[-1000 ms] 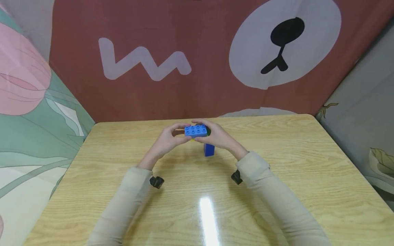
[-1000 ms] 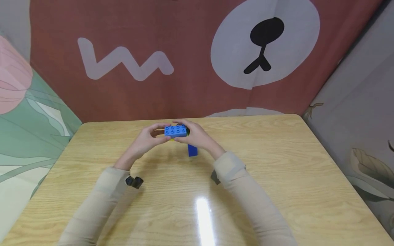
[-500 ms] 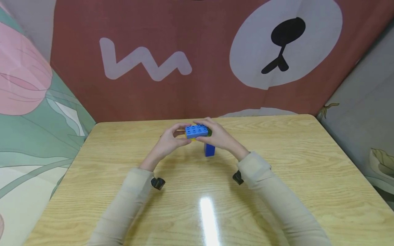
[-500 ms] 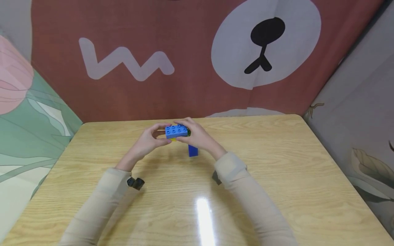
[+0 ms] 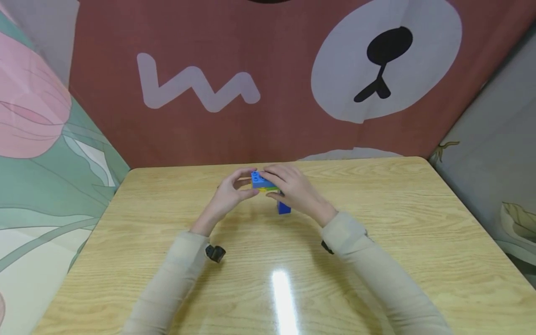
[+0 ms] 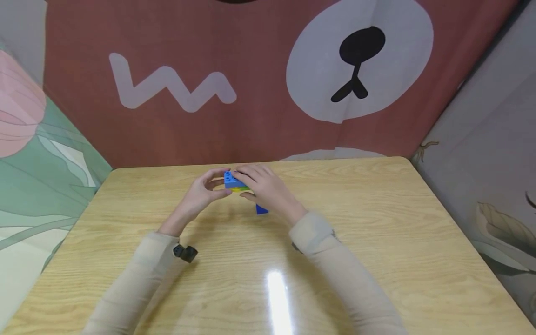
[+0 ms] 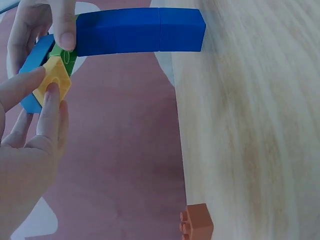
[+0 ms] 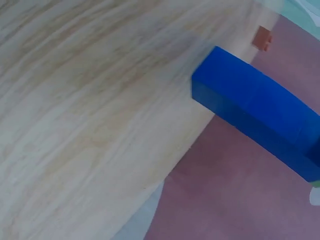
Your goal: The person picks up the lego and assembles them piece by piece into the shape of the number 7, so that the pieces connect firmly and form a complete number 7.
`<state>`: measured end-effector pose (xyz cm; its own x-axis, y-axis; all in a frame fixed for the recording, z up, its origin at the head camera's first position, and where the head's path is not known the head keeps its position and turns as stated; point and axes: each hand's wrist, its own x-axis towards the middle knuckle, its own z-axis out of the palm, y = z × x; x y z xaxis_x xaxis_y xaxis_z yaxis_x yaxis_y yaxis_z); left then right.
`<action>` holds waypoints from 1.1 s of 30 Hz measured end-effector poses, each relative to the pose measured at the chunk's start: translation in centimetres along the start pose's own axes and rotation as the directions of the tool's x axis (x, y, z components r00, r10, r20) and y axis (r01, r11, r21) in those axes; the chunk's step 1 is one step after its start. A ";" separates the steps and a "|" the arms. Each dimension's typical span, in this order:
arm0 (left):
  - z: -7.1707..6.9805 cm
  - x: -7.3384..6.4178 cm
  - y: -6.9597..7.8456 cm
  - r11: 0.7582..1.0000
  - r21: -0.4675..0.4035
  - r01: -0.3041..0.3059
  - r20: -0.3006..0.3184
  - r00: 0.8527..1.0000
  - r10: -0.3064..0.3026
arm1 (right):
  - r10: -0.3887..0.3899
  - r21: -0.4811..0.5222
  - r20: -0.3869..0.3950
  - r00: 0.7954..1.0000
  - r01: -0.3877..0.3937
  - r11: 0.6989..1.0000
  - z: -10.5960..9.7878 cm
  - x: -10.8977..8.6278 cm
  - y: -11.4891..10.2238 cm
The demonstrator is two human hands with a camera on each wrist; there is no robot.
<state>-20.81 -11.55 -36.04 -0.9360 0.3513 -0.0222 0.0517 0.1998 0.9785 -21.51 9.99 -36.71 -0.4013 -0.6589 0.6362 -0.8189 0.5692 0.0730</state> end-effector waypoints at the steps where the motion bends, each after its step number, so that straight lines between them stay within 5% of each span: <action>1: 0.0 0.0 0.0 1.000 -0.009 -0.001 -0.002 1.000 0.001 | -0.014 -0.011 -0.013 1.000 0.014 1.000 0.1 -0.1 0.0; 14: 1.1 -0.3 -1.5 0.991 -0.115 -0.067 -0.078 0.995 0.058 | -0.019 -0.163 -0.155 0.988 -0.006 0.987 1.9 -0.6 -0.7; 22: 2.4 -0.5 -2.2 0.968 -0.076 -0.240 -0.140 0.964 0.228 | -0.015 -0.191 -0.210 0.978 -0.026 0.981 2.5 -0.9 -0.8; 27: 3.2 -0.4 -2.3 0.955 0.048 -0.292 -0.211 0.932 0.295 | -0.013 -0.192 -0.226 0.974 -0.032 0.981 2.6 -0.8 -0.7; 29: 3.4 -0.3 -2.4 0.935 0.128 -0.331 -0.230 0.907 0.353 | -0.010 -0.186 -0.230 0.973 -0.034 0.982 2.6 -0.8 -0.8; 31: 3.7 -0.2 -2.4 0.893 0.248 -0.377 -0.236 0.870 0.433 | -0.012 -0.189 -0.232 0.973 -0.033 0.981 2.5 -0.7 -0.8; 33: 3.8 -0.1 -2.5 0.818 0.389 -0.424 -0.226 0.817 0.531 | -0.020 -0.198 -0.235 0.972 -0.028 0.980 2.5 -0.7 -0.8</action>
<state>-19.55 -8.65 -39.25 -0.8159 0.1861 0.5475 0.5744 0.3699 0.7302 -21.58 8.72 -39.14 -0.2776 -0.5361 0.7972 -0.7098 0.6736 0.2059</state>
